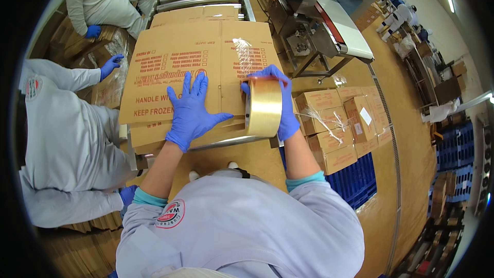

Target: The person tapes cardboard boxes on a conveyor belt using a handheld tape dispenser. They apply tape to the top seam of each box as it arrives, then push the sealed box forward along the rollers. A coworker assists by feeding boxes onto the belt.

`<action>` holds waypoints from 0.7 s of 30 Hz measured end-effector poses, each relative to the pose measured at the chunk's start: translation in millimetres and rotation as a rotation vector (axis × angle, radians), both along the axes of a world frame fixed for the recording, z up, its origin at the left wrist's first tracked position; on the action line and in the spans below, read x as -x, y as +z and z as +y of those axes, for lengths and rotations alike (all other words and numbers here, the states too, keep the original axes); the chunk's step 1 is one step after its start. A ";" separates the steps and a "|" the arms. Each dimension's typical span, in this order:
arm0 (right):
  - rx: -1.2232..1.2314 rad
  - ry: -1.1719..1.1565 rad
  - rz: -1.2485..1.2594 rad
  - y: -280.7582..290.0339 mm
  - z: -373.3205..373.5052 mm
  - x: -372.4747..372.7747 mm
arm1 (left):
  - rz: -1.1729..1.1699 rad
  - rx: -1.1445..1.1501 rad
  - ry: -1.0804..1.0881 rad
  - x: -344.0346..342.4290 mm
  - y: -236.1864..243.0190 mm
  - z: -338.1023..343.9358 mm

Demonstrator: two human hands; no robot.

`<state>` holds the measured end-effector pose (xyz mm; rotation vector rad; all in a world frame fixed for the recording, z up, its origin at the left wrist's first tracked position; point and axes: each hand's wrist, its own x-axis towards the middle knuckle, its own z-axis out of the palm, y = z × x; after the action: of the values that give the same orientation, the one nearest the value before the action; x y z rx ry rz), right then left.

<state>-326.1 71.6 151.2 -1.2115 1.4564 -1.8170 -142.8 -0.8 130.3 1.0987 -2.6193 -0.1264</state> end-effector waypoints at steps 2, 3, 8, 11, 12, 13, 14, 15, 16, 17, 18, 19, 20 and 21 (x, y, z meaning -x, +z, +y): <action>-0.054 0.022 0.028 15.5 -10.3 7.0 | -0.014 0.002 -0.006 -0.9 1.0 -0.9; -0.081 0.085 0.091 19.1 -21.1 24.4 | -0.030 0.003 -0.006 0.0 0.8 0.3; 0.097 0.207 1.077 34.1 -48.3 66.0 | -0.048 0.005 -0.052 5.2 -0.8 -0.3; -0.095 0.288 0.031 11.3 -19.3 45.8 | -0.124 -0.057 -0.056 6.3 7.0 -15.9; -0.031 0.322 0.133 7.3 -12.5 47.3 | -0.150 -0.087 -0.060 10.6 11.1 -21.2; 0.036 0.341 0.235 3.5 -3.4 49.4 | -0.129 -0.089 -0.049 21.8 13.0 -32.1; 0.173 0.538 -0.103 10.5 3.9 39.5 | -0.121 -0.095 -0.026 31.1 11.6 -50.0; 0.213 0.490 -0.065 12.2 8.2 36.0 | -0.115 -0.102 -0.007 39.1 11.6 -69.4; 0.251 0.440 -0.028 13.7 11.8 32.3 | -0.104 -0.090 0.006 46.8 9.7 -90.7; 0.273 0.422 -0.110 17.0 16.8 26.8 | -0.091 -0.082 0.011 55.3 7.0 -113.2; 0.295 0.406 -0.166 18.2 19.2 21.5 | -0.082 -0.081 0.025 57.9 4.6 -127.4; 0.306 0.372 -0.228 17.9 23.6 17.7 | -0.050 0.023 0.035 61.1 2.8 -135.7; 0.316 0.344 -0.280 17.0 28.5 12.9 | -0.009 0.127 0.051 57.3 5.0 -137.7; 0.346 0.310 -0.227 11.5 30.5 10.0 | 0.032 0.231 0.073 47.8 4.2 -135.4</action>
<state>-336.0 102.1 162.7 -1.2586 0.8014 -1.9578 -190.6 -136.1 134.6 1.0984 -2.4861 0.1690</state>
